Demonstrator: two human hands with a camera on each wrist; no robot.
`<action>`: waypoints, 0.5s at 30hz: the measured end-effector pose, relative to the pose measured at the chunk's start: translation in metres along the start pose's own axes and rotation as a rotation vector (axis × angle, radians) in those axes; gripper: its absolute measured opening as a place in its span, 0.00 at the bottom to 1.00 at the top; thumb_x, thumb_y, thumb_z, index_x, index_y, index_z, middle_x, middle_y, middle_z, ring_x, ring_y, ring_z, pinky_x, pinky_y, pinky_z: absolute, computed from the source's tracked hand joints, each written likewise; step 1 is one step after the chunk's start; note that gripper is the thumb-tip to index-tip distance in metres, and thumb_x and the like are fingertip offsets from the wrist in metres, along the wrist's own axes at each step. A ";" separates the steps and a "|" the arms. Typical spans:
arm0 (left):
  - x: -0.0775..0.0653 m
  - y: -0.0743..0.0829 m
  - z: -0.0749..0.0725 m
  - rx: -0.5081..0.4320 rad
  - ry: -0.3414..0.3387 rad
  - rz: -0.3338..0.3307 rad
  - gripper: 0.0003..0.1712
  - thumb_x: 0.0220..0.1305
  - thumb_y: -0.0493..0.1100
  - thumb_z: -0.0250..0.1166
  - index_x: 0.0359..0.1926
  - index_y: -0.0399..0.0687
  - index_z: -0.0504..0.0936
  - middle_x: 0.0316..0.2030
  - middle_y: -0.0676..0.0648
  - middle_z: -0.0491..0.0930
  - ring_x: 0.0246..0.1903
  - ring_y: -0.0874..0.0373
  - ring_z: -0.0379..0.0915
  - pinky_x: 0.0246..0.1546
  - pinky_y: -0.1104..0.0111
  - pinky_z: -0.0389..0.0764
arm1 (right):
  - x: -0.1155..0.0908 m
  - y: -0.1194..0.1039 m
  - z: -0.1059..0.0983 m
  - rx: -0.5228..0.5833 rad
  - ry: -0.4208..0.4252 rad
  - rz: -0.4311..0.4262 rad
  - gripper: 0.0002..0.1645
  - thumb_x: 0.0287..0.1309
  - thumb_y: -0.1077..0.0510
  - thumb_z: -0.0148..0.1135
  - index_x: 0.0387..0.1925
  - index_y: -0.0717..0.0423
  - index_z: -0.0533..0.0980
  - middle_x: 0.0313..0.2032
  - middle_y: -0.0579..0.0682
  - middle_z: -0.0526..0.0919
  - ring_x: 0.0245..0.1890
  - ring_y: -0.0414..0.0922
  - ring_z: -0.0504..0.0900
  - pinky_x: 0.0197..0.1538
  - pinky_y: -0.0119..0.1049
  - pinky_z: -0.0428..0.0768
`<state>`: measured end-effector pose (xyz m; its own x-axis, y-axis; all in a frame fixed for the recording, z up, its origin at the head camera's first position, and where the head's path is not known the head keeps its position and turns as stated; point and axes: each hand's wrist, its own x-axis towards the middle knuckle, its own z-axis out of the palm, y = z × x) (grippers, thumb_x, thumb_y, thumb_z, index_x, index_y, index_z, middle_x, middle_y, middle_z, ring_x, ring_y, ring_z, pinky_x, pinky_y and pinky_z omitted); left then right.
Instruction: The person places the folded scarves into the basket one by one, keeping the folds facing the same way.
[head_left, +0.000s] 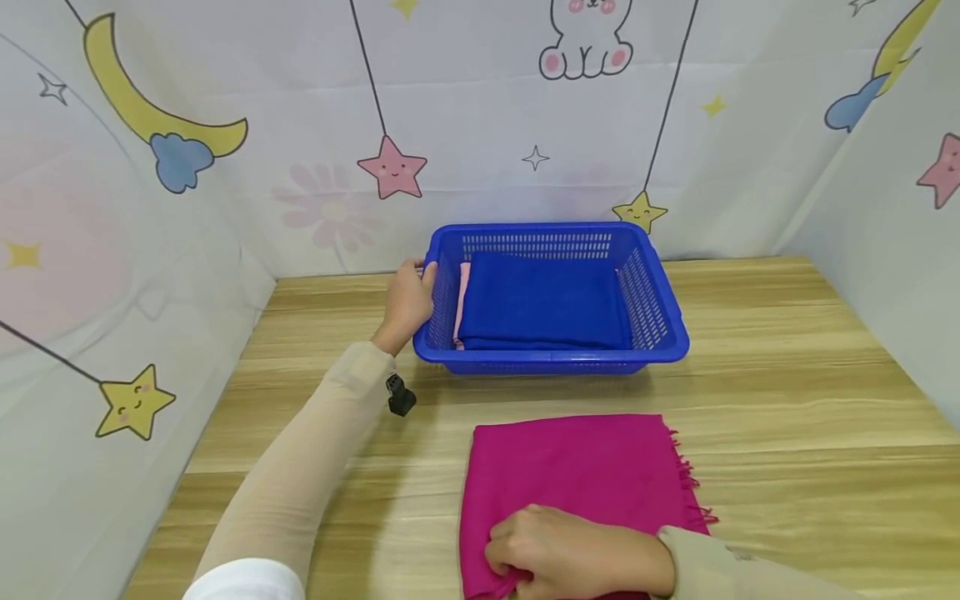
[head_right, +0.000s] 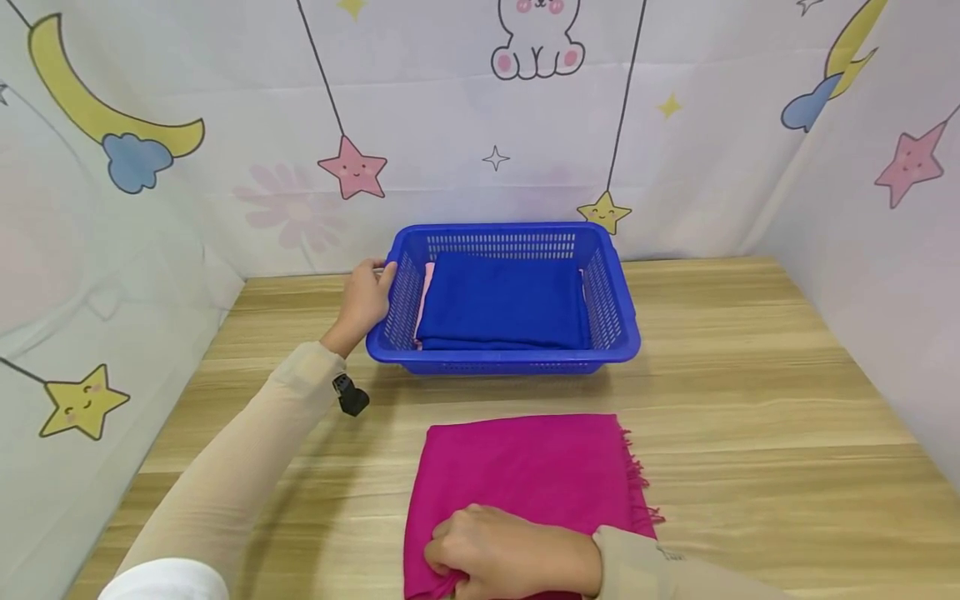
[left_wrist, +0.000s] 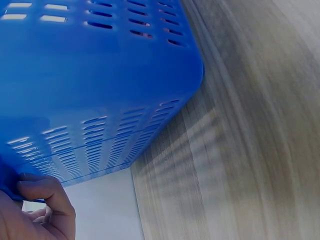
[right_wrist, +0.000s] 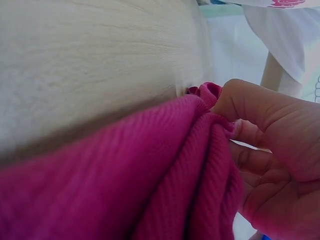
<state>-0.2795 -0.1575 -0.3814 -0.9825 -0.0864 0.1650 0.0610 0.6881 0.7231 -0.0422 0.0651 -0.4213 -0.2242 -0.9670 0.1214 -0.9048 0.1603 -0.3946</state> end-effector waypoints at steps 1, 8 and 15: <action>0.000 0.000 0.000 -0.001 -0.002 0.000 0.28 0.81 0.48 0.46 0.64 0.26 0.69 0.49 0.29 0.79 0.44 0.40 0.81 0.43 0.53 0.83 | 0.001 0.000 0.000 0.004 -0.007 0.002 0.18 0.45 0.62 0.73 0.20 0.47 0.69 0.21 0.35 0.64 0.23 0.27 0.59 0.27 0.17 0.58; 0.000 0.000 -0.001 -0.006 0.005 -0.003 0.28 0.81 0.48 0.47 0.63 0.26 0.69 0.49 0.30 0.79 0.44 0.41 0.80 0.42 0.54 0.83 | 0.005 -0.001 -0.001 0.023 -0.029 -0.009 0.17 0.47 0.63 0.72 0.21 0.48 0.70 0.21 0.35 0.64 0.23 0.26 0.59 0.26 0.16 0.58; 0.000 0.001 0.000 0.001 0.000 -0.010 0.28 0.81 0.48 0.47 0.63 0.26 0.69 0.49 0.30 0.79 0.43 0.41 0.80 0.42 0.54 0.83 | 0.009 -0.002 0.001 0.030 -0.035 -0.015 0.17 0.46 0.67 0.70 0.21 0.48 0.69 0.21 0.35 0.63 0.23 0.26 0.59 0.25 0.16 0.58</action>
<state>-0.2795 -0.1571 -0.3807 -0.9831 -0.0930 0.1576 0.0510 0.6880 0.7240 -0.0421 0.0557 -0.4204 -0.1976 -0.9756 0.0957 -0.8964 0.1404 -0.4205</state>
